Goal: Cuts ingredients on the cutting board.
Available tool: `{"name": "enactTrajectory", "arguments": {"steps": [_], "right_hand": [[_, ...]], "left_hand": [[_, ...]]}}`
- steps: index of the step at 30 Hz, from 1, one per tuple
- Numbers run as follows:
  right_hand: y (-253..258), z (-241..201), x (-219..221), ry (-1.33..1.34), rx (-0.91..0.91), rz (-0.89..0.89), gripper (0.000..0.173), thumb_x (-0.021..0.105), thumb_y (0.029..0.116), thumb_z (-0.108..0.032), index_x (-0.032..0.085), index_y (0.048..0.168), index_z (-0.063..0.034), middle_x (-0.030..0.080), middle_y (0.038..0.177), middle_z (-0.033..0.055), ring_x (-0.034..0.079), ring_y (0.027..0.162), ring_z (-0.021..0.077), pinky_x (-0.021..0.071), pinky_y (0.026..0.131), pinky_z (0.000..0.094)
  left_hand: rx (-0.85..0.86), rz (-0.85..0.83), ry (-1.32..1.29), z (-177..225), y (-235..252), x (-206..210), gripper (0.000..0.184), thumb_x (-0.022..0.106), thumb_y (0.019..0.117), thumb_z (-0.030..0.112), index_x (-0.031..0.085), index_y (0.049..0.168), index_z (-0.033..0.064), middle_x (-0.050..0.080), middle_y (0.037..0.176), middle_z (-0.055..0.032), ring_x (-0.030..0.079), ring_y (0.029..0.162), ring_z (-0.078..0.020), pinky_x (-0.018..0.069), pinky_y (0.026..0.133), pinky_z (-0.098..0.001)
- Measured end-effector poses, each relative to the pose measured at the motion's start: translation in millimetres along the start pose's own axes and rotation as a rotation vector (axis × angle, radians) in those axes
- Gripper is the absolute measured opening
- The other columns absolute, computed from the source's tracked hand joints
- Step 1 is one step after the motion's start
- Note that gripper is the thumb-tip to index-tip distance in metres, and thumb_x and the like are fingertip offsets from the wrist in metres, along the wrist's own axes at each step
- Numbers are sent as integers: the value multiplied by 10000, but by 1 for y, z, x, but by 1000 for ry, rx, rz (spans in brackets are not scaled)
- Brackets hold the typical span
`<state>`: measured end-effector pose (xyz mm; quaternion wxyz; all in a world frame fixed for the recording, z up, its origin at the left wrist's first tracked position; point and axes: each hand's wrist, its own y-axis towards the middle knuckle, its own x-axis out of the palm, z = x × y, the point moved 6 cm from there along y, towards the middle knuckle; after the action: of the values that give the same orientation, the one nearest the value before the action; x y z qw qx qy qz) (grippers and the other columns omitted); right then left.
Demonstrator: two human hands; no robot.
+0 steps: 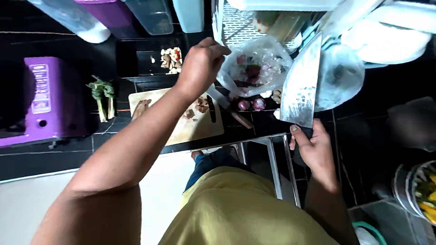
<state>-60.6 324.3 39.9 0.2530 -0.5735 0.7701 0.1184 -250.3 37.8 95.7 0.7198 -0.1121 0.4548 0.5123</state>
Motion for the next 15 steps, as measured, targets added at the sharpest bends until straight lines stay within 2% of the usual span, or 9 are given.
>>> {"name": "enactTrajectory", "arguments": {"steps": [3,5,7,9,11,13,15], "right_hand": [[0,-13,27,3,-78,-116,368,618,985,-233,544,1284,-30,636,736,-43,614,531,35,571,508,220],[-1,-22,49,-37,-146,-218,362,630,980,-258,578,1250,-23,650,746,-36,615,546,33,564,516,224],[-2,-31,75,-80,-208,-338,356,627,991,-277,594,1237,-22,665,779,-25,620,569,30,567,534,228],[-5,-39,103,-128,-232,-439,352,623,999,-301,609,1229,-35,679,798,-1,628,574,48,574,544,251],[-10,-49,130,-194,-231,-529,358,621,1002,-317,612,1230,-41,686,859,30,636,594,61,582,570,257],[-15,-61,157,-249,-210,-621,372,616,1009,-324,605,1252,-41,675,902,60,643,616,84,587,597,274],[-20,-70,183,-288,-202,-689,347,604,1019,-309,596,1247,-47,676,810,47,647,592,94,587,597,286]], "left_hand": [[-125,-40,61,-41,-57,-25,247,556,1028,90,709,1205,12,689,1148,-200,688,1027,-325,555,938,-489],[-250,-116,82,-72,-111,-24,239,594,1011,89,699,1206,-2,687,1132,-219,685,1011,-371,549,925,-562],[-412,-135,85,-100,-171,-17,259,642,991,114,702,1215,-1,679,1163,-238,662,1069,-412,520,960,-609],[-580,-59,86,-121,-220,-6,330,727,938,149,693,1227,-5,648,1216,-280,623,1151,-467,495,989,-658],[-729,29,90,-135,-254,6,465,786,891,165,652,1297,-19,601,1289,-315,579,1218,-504,476,1012,-673],[-807,125,79,-139,-270,16,459,773,884,113,647,1301,-33,607,1285,-319,562,1242,-502,453,1052,-642],[-828,204,29,-136,-273,23,394,737,903,77,664,1275,-32,630,1256,-304,590,1220,-479,465,1051,-619]]}}
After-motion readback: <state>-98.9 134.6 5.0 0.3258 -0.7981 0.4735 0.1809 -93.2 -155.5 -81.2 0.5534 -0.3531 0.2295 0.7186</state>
